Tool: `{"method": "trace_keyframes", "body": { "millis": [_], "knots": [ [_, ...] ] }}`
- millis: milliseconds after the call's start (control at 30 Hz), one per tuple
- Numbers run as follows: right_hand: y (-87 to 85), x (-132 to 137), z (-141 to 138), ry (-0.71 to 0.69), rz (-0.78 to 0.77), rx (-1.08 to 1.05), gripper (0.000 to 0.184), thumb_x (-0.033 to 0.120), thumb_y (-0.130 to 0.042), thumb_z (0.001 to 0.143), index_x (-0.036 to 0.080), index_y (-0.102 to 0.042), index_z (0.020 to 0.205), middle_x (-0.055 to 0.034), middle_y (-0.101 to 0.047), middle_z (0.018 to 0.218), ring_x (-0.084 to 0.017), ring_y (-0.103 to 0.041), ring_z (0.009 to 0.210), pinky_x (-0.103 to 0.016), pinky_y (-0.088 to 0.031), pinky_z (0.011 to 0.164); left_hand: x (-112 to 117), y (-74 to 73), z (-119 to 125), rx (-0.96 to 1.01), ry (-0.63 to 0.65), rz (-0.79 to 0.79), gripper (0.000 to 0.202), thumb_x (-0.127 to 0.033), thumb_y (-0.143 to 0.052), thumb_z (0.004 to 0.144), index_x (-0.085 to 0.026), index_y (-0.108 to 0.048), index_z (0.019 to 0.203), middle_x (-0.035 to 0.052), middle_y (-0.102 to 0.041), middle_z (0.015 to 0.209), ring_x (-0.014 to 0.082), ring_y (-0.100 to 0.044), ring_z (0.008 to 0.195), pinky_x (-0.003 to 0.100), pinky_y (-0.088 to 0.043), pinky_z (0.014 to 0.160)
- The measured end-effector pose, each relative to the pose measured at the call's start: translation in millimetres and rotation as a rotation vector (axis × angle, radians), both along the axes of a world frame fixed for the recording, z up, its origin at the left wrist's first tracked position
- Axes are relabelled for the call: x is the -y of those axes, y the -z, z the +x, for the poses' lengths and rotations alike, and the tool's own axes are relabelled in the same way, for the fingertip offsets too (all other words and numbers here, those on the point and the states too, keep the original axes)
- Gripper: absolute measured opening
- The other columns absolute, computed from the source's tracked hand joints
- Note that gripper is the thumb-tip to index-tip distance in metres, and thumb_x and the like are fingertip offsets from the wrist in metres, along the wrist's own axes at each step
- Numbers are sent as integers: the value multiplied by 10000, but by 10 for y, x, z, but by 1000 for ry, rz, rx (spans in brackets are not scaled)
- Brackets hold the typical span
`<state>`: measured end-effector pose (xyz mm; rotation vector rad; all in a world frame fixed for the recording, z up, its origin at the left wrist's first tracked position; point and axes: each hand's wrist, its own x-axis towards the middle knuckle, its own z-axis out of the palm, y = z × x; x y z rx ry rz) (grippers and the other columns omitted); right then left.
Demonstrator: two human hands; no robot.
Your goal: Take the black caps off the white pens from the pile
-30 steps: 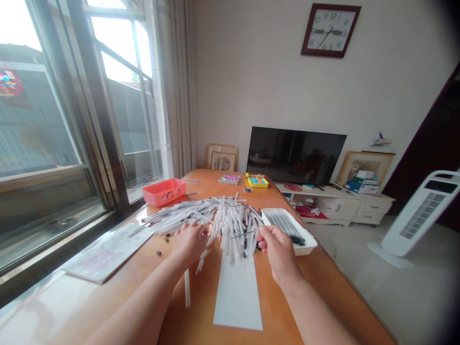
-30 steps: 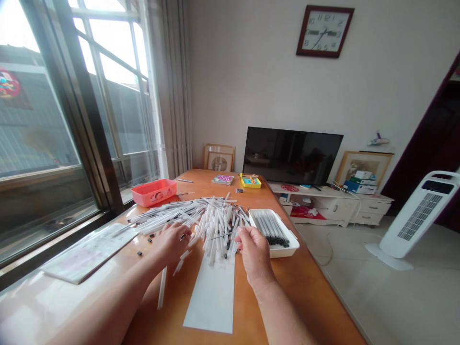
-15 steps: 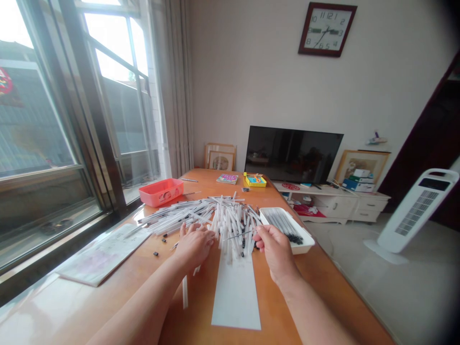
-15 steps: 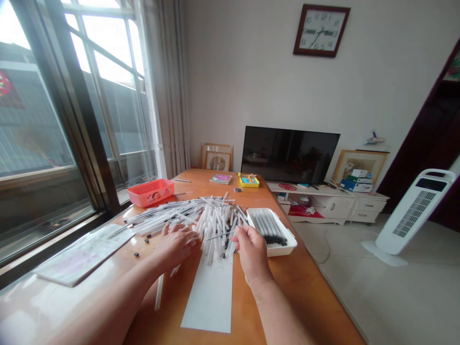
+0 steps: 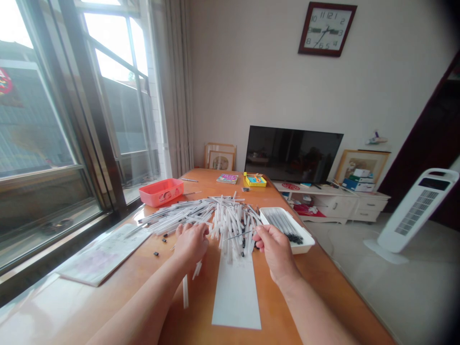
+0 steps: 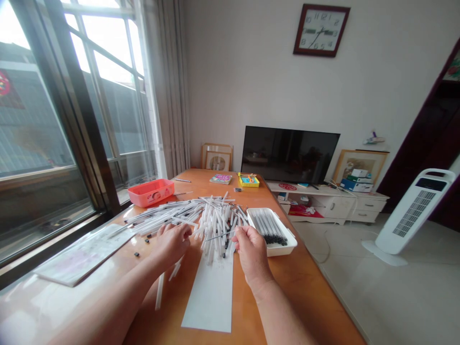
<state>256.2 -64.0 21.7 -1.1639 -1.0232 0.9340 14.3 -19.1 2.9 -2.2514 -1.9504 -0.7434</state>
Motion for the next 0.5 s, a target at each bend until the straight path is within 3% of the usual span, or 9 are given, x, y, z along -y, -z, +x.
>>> {"method": "trace_keyframes", "body": {
  "millis": [200, 300, 400, 500],
  "knots": [
    [1, -16, 6, 8, 16, -14, 322, 498, -662, 809, 176, -669, 821, -41, -672, 728, -139, -527, 637, -247, -427, 583, -47, -88, -61, 259, 32, 35, 244, -110, -505, 706, -218, -613, 896, 46, -646, 859, 208, -565, 810, 311, -378, 736],
    [2, -13, 16, 9, 7, -25, 320, 498, -656, 817, 179, -667, 826, -39, -673, 728, -138, -531, 637, -240, -419, 570, -43, -132, -75, 596, 69, 34, 198, -159, -545, 706, -203, -630, 880, 12, -605, 766, 170, -545, 705, 276, -381, 651],
    [9, -9, 22, 13, 9, -29, 315, 497, -654, 823, 182, -664, 820, -32, -675, 725, -128, -529, 632, -230, -409, 566, -28, -160, -71, 1018, 142, -106, 191, -236, -627, 700, -185, -647, 882, -18, -584, 695, 132, -511, 609, 253, -379, 591],
    [14, -9, 22, 11, 17, -44, 311, 495, -658, 821, 184, -663, 812, -24, -673, 717, -120, -525, 621, -225, -408, 565, -18, -191, -73, 1290, 220, -217, 210, -249, -700, 671, -171, -655, 860, -29, -590, 671, 110, -522, 605, 239, -407, 607]
  ]
}}
